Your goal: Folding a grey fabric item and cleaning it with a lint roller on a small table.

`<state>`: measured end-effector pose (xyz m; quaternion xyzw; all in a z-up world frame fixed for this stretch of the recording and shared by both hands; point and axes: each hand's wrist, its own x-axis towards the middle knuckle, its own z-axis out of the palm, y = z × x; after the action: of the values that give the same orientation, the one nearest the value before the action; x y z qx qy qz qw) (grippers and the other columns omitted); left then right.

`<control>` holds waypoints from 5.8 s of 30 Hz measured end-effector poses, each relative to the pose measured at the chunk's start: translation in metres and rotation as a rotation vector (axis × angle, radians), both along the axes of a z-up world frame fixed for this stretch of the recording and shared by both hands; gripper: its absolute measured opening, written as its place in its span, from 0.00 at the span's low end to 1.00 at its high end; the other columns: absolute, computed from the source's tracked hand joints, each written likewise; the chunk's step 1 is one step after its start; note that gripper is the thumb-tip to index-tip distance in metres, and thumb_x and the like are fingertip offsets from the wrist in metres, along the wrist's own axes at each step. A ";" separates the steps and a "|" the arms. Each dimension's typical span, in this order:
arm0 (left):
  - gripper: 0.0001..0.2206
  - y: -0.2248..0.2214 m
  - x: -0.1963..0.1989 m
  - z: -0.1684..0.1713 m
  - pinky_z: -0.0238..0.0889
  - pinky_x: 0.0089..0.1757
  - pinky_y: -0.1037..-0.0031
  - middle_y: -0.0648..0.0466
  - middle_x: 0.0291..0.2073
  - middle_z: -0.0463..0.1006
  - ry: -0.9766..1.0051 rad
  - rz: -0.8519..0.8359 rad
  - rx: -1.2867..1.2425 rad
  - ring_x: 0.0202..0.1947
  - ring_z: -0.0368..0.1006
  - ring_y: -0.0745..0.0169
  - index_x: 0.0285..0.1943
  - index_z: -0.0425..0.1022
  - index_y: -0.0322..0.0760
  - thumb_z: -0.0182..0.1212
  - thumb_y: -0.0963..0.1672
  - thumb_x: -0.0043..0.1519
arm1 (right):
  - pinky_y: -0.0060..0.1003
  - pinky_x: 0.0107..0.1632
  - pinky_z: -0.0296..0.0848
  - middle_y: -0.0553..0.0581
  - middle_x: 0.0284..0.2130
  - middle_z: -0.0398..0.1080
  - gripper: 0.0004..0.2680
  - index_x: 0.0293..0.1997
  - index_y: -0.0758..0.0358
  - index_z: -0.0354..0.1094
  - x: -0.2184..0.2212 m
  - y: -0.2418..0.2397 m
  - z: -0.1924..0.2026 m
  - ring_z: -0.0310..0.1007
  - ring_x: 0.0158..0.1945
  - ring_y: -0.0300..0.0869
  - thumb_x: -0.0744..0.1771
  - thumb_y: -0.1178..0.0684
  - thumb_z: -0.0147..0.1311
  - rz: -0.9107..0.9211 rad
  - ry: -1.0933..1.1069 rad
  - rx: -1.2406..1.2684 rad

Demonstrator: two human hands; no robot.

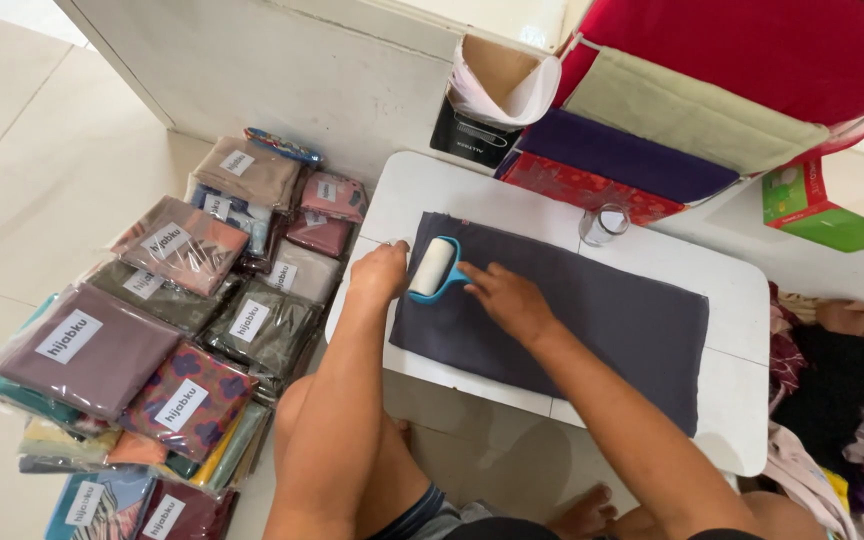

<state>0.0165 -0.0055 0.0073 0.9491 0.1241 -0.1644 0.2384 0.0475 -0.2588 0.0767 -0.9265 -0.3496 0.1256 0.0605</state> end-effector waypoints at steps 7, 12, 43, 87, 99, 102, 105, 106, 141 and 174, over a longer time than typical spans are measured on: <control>0.21 0.007 -0.002 -0.003 0.70 0.50 0.41 0.38 0.52 0.77 0.012 0.008 -0.001 0.53 0.77 0.32 0.67 0.70 0.39 0.50 0.39 0.62 | 0.50 0.44 0.79 0.53 0.37 0.74 0.14 0.62 0.27 0.69 0.032 0.012 0.010 0.79 0.44 0.51 0.69 0.40 0.48 -0.011 0.058 -0.129; 0.21 0.003 0.010 -0.015 0.71 0.49 0.42 0.38 0.52 0.77 -0.018 0.000 0.011 0.52 0.77 0.32 0.67 0.69 0.39 0.50 0.39 0.62 | 0.53 0.47 0.78 0.59 0.37 0.73 0.14 0.64 0.37 0.68 0.019 0.029 0.012 0.77 0.46 0.57 0.70 0.41 0.46 0.038 0.106 0.111; 0.29 -0.076 0.024 -0.010 0.73 0.50 0.56 0.35 0.57 0.67 -0.493 -0.256 0.050 0.54 0.73 0.32 0.73 0.52 0.23 0.42 0.34 0.58 | 0.47 0.51 0.76 0.52 0.39 0.72 0.16 0.69 0.30 0.62 0.052 -0.063 -0.020 0.75 0.46 0.51 0.72 0.38 0.41 -0.055 0.041 0.268; 0.29 -0.097 0.058 -0.030 0.74 0.53 0.52 0.48 0.69 0.63 0.084 -0.236 0.211 0.68 0.63 0.45 0.72 0.68 0.48 0.64 0.50 0.59 | 0.64 0.50 0.77 0.78 0.50 0.68 0.19 0.75 0.61 0.50 0.040 -0.303 -0.010 0.75 0.51 0.71 0.72 0.56 0.38 -0.891 0.037 -0.117; 0.28 -0.089 0.048 -0.026 0.69 0.57 0.48 0.50 0.72 0.61 0.058 -0.286 0.212 0.71 0.61 0.47 0.72 0.67 0.51 0.62 0.51 0.61 | 0.58 0.46 0.79 0.72 0.46 0.73 0.19 0.73 0.52 0.56 -0.009 -0.328 -0.020 0.79 0.48 0.65 0.70 0.54 0.38 -0.896 0.124 -0.340; 0.29 -0.089 0.046 -0.020 0.65 0.60 0.47 0.50 0.73 0.60 0.037 -0.292 0.213 0.72 0.59 0.46 0.73 0.65 0.51 0.63 0.51 0.60 | 0.62 0.49 0.77 0.75 0.49 0.71 0.19 0.74 0.52 0.53 0.013 -0.322 -0.021 0.76 0.50 0.69 0.71 0.52 0.40 -0.905 0.074 -0.242; 0.30 -0.087 0.040 -0.021 0.63 0.61 0.46 0.50 0.72 0.61 0.023 -0.308 0.208 0.73 0.58 0.45 0.73 0.65 0.53 0.64 0.52 0.59 | 0.64 0.53 0.75 0.76 0.50 0.70 0.20 0.76 0.51 0.50 0.025 -0.317 -0.023 0.74 0.53 0.70 0.72 0.52 0.41 -0.923 0.052 -0.125; 0.30 -0.085 0.039 -0.023 0.63 0.61 0.45 0.49 0.72 0.62 0.023 -0.312 0.210 0.73 0.58 0.44 0.73 0.65 0.54 0.65 0.52 0.59 | 0.64 0.54 0.74 0.76 0.50 0.69 0.20 0.76 0.51 0.48 0.028 -0.316 -0.024 0.74 0.54 0.71 0.72 0.52 0.41 -0.921 0.050 -0.071; 0.33 -0.052 0.024 -0.057 0.66 0.61 0.46 0.43 0.73 0.58 0.056 -0.322 0.091 0.70 0.60 0.32 0.72 0.67 0.49 0.71 0.50 0.55 | 0.63 0.48 0.77 0.75 0.47 0.70 0.18 0.74 0.56 0.52 -0.001 -0.225 -0.030 0.77 0.48 0.70 0.72 0.53 0.39 -0.902 -0.033 0.036; 0.33 -0.065 0.019 -0.031 0.69 0.57 0.45 0.47 0.73 0.56 0.098 -0.310 0.173 0.71 0.58 0.41 0.73 0.65 0.53 0.71 0.50 0.56 | 0.55 0.42 0.79 0.71 0.39 0.73 0.17 0.72 0.61 0.53 0.007 -0.121 -0.030 0.80 0.42 0.62 0.72 0.53 0.35 -0.818 -0.042 0.047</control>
<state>0.0353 -0.0708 -0.0239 0.9646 0.0014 -0.2341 0.1213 0.0542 -0.3800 0.0466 -0.9898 0.0437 0.0641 0.1195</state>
